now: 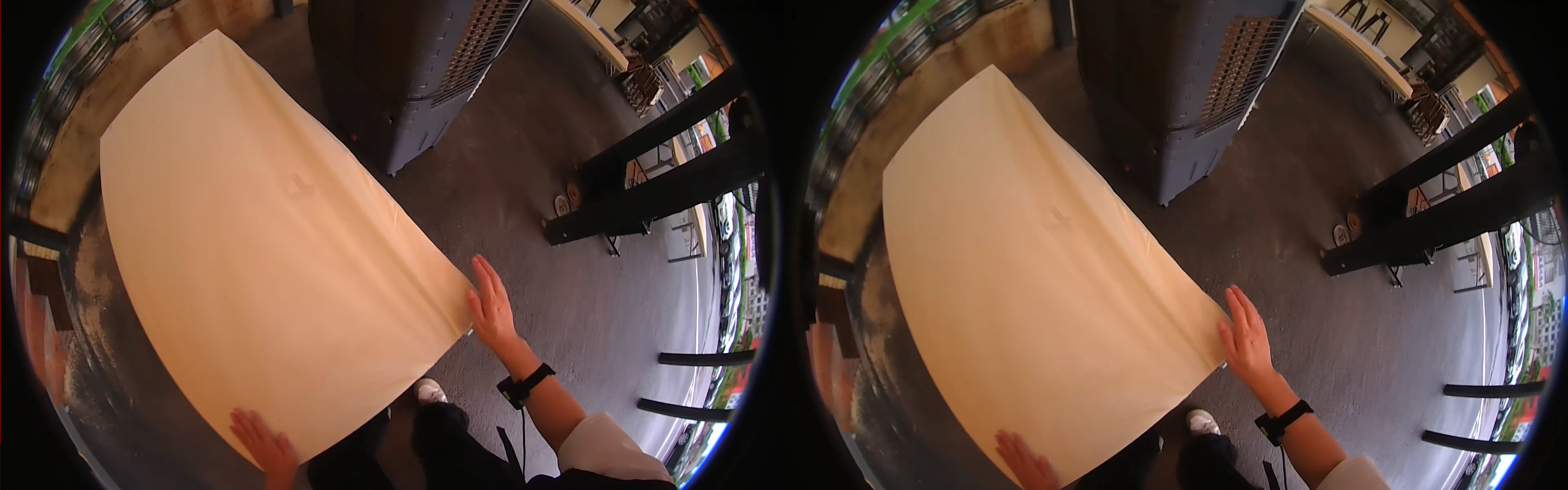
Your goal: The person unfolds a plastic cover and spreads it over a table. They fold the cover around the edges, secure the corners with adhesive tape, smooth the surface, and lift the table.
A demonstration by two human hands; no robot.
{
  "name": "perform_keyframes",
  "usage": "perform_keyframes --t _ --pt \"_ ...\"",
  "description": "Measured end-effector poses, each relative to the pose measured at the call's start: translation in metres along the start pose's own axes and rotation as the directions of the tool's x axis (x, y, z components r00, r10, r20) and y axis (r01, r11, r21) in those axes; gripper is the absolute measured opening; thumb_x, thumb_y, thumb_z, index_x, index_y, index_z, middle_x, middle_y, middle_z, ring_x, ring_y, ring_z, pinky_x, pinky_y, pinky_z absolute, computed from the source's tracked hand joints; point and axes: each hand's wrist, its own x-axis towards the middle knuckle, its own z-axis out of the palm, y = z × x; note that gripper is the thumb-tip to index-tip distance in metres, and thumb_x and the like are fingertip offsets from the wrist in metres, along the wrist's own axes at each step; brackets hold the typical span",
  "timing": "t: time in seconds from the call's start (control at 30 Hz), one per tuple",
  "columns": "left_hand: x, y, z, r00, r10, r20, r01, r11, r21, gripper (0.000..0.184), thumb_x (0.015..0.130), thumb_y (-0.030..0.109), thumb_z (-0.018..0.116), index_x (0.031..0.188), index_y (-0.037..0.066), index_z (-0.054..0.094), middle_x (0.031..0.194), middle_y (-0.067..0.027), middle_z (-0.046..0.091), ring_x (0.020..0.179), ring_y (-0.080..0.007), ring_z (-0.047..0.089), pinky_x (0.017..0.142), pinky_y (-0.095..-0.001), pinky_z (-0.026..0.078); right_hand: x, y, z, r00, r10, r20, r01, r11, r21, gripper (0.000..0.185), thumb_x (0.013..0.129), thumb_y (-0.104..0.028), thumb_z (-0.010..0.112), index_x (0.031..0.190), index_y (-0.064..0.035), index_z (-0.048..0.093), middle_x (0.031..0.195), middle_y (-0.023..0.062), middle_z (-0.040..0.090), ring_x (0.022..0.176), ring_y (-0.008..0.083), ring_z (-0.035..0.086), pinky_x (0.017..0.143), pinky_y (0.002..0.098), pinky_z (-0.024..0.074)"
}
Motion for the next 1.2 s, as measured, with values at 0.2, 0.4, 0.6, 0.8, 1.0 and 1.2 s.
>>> perform_keyframes --t 0.2,0.4,0.6,0.8,1.0,1.2 --pt "0.004 0.009 -0.015 0.996 -0.04 0.086 0.032 0.994 0.102 0.069 0.104 0.046 0.028 0.152 -0.004 0.025 0.16 -0.0273 0.015 0.149 -0.0443 0.011 0.117 -0.0602 0.009 0.019 -0.015 0.014 0.953 0.159 0.257 -0.151 0.987 -0.05 0.054 0.1 -0.032 0.046 0.149 -0.0111 0.036 0.12 0.0255 0.063 0.107 0.0419 0.063 0.096 0.0465 0.0474" --pt "0.003 0.01 -0.012 0.995 -0.052 0.08 0.042 0.992 0.116 0.07 0.103 0.047 0.029 0.153 -0.002 0.024 0.159 -0.0265 0.018 0.148 -0.0445 0.015 0.118 -0.0586 0.011 0.014 0.018 0.015 0.944 0.12 0.306 -0.138 0.99 0.036 0.051 0.104 -0.036 0.037 0.148 -0.0112 0.037 0.114 0.0245 0.066 0.111 0.0403 0.062 0.096 0.0427 0.0465" --pt "-0.009 0.013 -0.014 0.999 -0.024 0.037 0.021 0.996 0.092 0.068 0.103 0.043 0.034 0.153 -0.001 0.023 0.16 -0.0248 0.017 0.148 -0.0429 0.012 0.118 -0.057 0.009 0.009 0.027 0.02 0.981 -0.064 0.186 0.029 0.983 0.183 0.049 0.104 -0.026 0.039 0.149 -0.007 0.037 0.137 0.0212 0.054 0.126 0.0349 0.054 0.105 0.0371 0.0414" --pt "-0.026 0.013 -0.005 0.996 -0.081 -0.046 0.087 0.988 0.126 0.065 0.101 0.039 0.041 0.155 0.005 0.024 0.161 -0.0206 0.018 0.149 -0.041 0.013 0.119 -0.0565 0.009 0.008 0.026 0.011 0.865 -0.49 0.108 0.478 0.87 0.117 0.051 0.1 -0.012 0.042 0.15 -0.0036 0.034 0.158 0.018 0.028 0.136 0.0343 0.044 0.11 0.0353 0.038" --pt "-0.05 0.016 -0.001 0.976 -0.184 -0.12 0.199 0.971 0.131 0.064 0.1 0.035 0.045 0.155 0.008 0.025 0.161 -0.0197 0.019 0.148 -0.0406 0.014 0.118 -0.0561 0.011 -0.007 0.03 -0.001 0.853 -0.483 0.199 0.465 0.876 0.13 0.053 0.101 -0.019 0.043 0.151 -0.0032 0.032 0.157 0.0183 0.029 0.133 0.0372 0.045 0.109 0.0377 0.0404" --pt "-0.07 0.017 0.008 0.95 -0.244 -0.197 0.273 0.952 0.137 0.059 0.1 0.029 0.046 0.151 0.003 0.031 0.157 -0.0239 0.025 0.145 -0.0425 0.022 0.118 -0.0522 0.018 -0.03 0.062 0.011 0.961 -0.239 0.142 0.16 0.893 0.421 0.053 0.103 -0.028 0.046 0.146 0.0013 0.038 0.135 0.0229 0.054 0.124 0.0339 0.055 0.101 0.0349 0.0442"
